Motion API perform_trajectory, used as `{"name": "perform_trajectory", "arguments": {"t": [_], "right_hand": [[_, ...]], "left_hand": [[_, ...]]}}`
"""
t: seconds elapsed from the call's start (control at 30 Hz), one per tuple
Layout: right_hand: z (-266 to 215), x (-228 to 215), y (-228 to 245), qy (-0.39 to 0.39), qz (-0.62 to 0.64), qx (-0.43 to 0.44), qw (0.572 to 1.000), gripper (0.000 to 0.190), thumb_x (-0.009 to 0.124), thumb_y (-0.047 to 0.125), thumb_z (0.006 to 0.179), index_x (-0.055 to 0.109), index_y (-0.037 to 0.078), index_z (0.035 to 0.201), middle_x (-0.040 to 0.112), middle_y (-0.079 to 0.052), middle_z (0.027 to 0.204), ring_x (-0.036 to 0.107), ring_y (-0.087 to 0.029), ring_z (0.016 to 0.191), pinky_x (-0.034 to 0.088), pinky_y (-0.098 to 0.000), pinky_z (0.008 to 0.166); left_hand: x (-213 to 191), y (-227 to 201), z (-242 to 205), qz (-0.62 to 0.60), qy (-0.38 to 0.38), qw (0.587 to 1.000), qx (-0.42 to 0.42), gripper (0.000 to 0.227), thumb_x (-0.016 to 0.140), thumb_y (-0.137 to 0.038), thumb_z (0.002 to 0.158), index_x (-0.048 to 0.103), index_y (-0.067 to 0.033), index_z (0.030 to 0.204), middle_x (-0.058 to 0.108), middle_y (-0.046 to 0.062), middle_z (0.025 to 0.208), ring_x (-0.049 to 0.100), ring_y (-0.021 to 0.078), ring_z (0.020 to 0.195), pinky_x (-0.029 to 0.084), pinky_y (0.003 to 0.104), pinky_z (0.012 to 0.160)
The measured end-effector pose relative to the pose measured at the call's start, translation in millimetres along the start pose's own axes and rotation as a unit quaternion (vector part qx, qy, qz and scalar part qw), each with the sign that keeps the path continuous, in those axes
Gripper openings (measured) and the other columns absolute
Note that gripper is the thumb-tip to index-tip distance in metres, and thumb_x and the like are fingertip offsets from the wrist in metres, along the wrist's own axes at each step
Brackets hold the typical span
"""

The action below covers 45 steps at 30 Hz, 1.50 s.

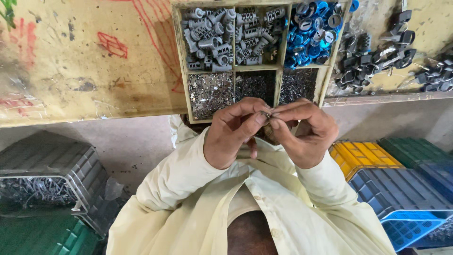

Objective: The person assembles small lock components by hand, inserting a metal pin into a blue plastic housing and then attaching a metal ring. The person repeats this assembly process multiple times using parts from a compartmentalized wooden box.

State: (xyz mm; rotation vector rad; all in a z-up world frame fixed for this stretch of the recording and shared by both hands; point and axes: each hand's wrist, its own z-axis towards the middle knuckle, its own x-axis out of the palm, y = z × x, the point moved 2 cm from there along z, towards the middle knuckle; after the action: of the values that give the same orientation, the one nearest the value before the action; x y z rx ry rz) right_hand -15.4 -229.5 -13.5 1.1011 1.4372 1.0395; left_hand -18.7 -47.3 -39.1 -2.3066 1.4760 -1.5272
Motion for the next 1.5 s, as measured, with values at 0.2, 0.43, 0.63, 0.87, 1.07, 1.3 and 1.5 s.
{"name": "perform_trajectory", "arguments": {"t": [0.2, 0.43, 0.63, 0.87, 1.07, 1.3, 1.5], "right_hand": [[19.6, -0.8, 12.1, 0.053, -0.140, -0.189, 0.970, 0.026, 0.092, 0.006, 0.079, 0.070, 0.006, 0.094, 0.074, -0.007, 0.094, 0.073, -0.018, 0.083, 0.050, -0.0294, 0.066], [43.0, 2.7, 31.0, 0.200, -0.222, -0.354, 0.886, 0.027, 0.096, 0.022, 0.076, 0.079, 0.019, 0.098, 0.075, 0.005, 0.094, 0.061, -0.015, 0.078, 0.049, -0.0306, 0.062], [67.7, 17.6, 43.0, 0.327, -0.179, -0.224, 0.900, 0.032, 0.091, 0.032, 0.077, 0.079, 0.019, 0.105, 0.074, 0.005, 0.099, 0.064, -0.012, 0.089, 0.052, -0.0314, 0.073], [132.5, 32.9, 60.3, 0.071, -0.512, -0.314, 0.796, 0.011, 0.087, 0.017, 0.096, 0.080, 0.014, 0.104, 0.068, -0.001, 0.105, 0.060, -0.023, 0.094, 0.053, -0.0366, 0.078], [124.7, 30.3, 51.1, 0.066, -0.464, -0.299, 0.831, 0.024, 0.086, 0.006, 0.094, 0.069, 0.010, 0.111, 0.066, -0.004, 0.119, 0.063, -0.027, 0.107, 0.056, -0.0404, 0.087], [35.1, 3.5, 15.6, 0.109, 0.046, 0.097, 0.988, 0.031, 0.079, -0.006, 0.085, 0.067, 0.002, 0.112, 0.075, -0.015, 0.113, 0.076, -0.020, 0.096, 0.063, -0.0295, 0.080], [11.3, -7.0, -3.5, 0.085, -0.083, -0.046, 0.992, 0.025, 0.083, -0.008, 0.082, 0.075, 0.002, 0.103, 0.075, -0.015, 0.109, 0.077, -0.023, 0.100, 0.062, -0.0282, 0.084]], "left_hand": [[-4.8, -10.5, -0.4, 0.023, 0.020, 0.999, -0.034, 0.011, 0.064, -0.012, 0.101, 0.064, -0.0033, 0.109, 0.059, 0.004, 0.116, 0.062, 0.0075, 0.088, 0.058, 0.024, 0.062], [-26.4, -43.1, -25.3, 0.260, 0.061, 0.964, 0.012, 0.013, 0.071, -0.001, 0.093, 0.066, -0.0005, 0.104, 0.063, 0.006, 0.117, 0.058, 0.0068, 0.092, 0.051, 0.021, 0.081], [-38.0, -43.0, -28.2, 0.082, 0.066, 0.994, -0.019, 0.015, 0.061, -0.002, 0.095, 0.061, -0.0022, 0.110, 0.062, 0.006, 0.115, 0.061, 0.0068, 0.093, 0.053, 0.022, 0.072], [-33.3, -33.6, -30.7, 0.131, -0.033, 0.988, 0.080, 0.011, 0.060, -0.005, 0.104, 0.058, -0.0042, 0.116, 0.063, 0.008, 0.101, 0.050, 0.0033, 0.059, 0.044, 0.021, 0.050], [-23.1, -50.0, -26.4, 0.082, 0.020, 0.988, 0.131, 0.011, 0.058, -0.005, 0.107, 0.053, -0.0073, 0.116, 0.063, 0.007, 0.110, 0.047, 0.0039, 0.059, 0.041, 0.022, 0.053], [-10.2, -47.0, -16.6, 0.060, 0.083, 0.992, 0.070, 0.011, 0.060, -0.003, 0.106, 0.052, -0.0064, 0.112, 0.061, 0.007, 0.113, 0.053, 0.0049, 0.083, 0.046, 0.022, 0.072], [-6.8, -33.0, -8.2, 0.124, 0.065, 0.988, 0.071, 0.016, 0.063, 0.003, 0.101, 0.053, -0.0066, 0.107, 0.058, 0.003, 0.111, 0.051, 0.0027, 0.090, 0.045, 0.021, 0.081]]}}
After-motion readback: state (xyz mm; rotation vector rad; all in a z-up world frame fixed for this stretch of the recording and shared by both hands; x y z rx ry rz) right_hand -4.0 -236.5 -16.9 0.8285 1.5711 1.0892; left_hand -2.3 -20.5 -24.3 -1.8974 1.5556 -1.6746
